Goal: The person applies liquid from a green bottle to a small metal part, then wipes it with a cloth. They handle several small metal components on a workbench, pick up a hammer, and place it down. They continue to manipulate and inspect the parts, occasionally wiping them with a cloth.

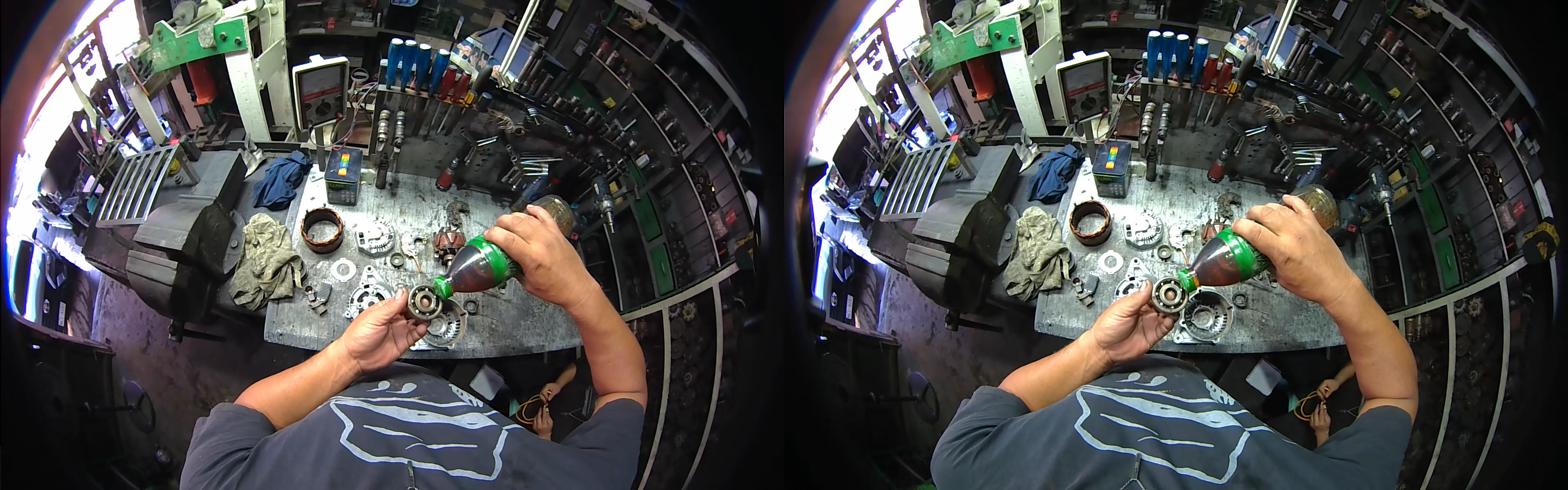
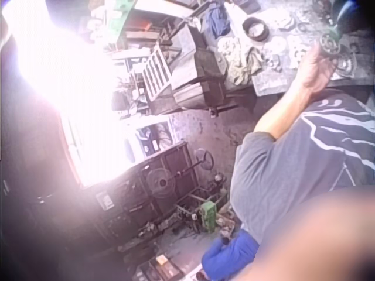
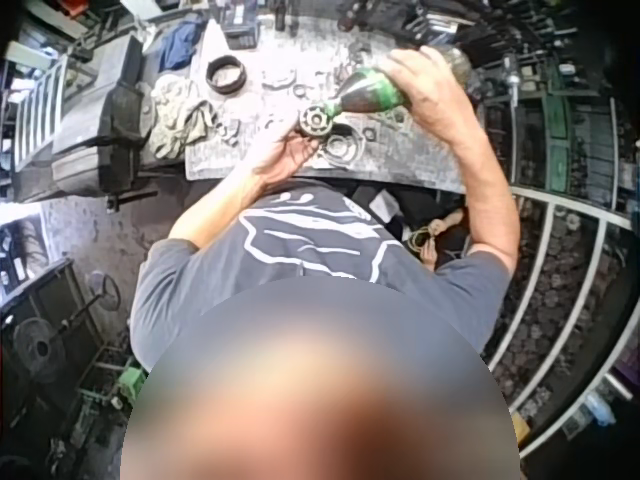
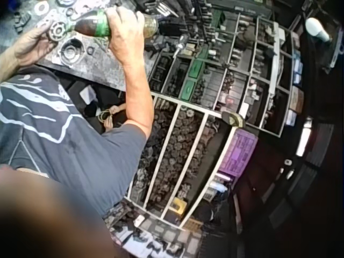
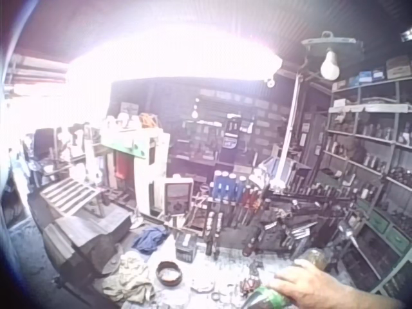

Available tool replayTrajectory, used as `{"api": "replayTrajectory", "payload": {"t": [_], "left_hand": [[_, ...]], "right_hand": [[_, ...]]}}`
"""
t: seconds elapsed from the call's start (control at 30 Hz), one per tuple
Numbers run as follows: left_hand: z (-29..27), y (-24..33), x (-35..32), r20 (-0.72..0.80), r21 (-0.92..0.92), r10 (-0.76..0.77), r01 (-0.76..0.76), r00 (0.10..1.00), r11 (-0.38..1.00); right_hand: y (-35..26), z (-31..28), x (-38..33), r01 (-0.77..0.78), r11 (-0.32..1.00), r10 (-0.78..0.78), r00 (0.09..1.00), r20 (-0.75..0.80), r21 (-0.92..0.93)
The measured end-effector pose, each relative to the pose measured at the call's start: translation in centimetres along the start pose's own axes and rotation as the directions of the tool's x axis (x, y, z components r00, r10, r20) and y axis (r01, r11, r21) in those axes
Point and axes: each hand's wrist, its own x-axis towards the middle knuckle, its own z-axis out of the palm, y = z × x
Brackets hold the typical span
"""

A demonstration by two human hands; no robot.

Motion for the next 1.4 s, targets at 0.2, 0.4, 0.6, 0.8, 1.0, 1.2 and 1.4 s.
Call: {"api": "replayTrajectory", "payload": {"t": [0.2, 0.4, 0.6, 0.8, 1.0, 1.2, 1.4], "left_hand": [[0.5, 0.1, 0.0, 0.08, -0.032, 0.023, -0.021, 0.997, 0.999], [0.8, 0.0, 0.3, 0.028, -0.01, 0.063, -0.062, 0.998, 0.998], [0.8, -0.1, 0.7, 0.106, 0.042, 0.076, -0.081, 0.991, 0.996], [1.1, -0.5, 0.7, 0.07, 0.08, 0.093, -0.098, 0.993, 0.992], [1.7, -0.6, 0.8, 0.066, 0.082, 0.094, -0.099, 0.993, 0.992], [1.8, -0.7, 1.0, 0.064, 0.094, 0.078, -0.084, 0.995, 0.992], [1.7, -1.0, 1.3, 0.078, 0.131, 0.059, -0.069, 0.995, 0.989]], "right_hand": [[-0.2, -0.5, -0.5, -0.01, 1.0, 0.01, 1.0, 0.006, -0.002], [-0.5, -0.7, -1.0, -0.024, 1.0, 0.024, 1.0, -0.002, -0.005], [-0.7, -0.8, -1.6, -0.05, 0.999, 0.05, 0.999, 0.006, -0.005], [-0.9, -0.9, -2.0, -0.079, 0.997, 0.079, 0.997, 0.004, -0.02], [-1.4, -1.3, -2.3, -0.087, 0.996, 0.087, 0.996, 0.006, -0.026], [-1.8, -1.4, -2.4, -0.078, 0.997, 0.078, 0.997, 0.009, -0.026], [-2.2, -1.6, -2.3, -0.057, 0.998, 0.058, 0.998, 0.028, -0.03]]}}
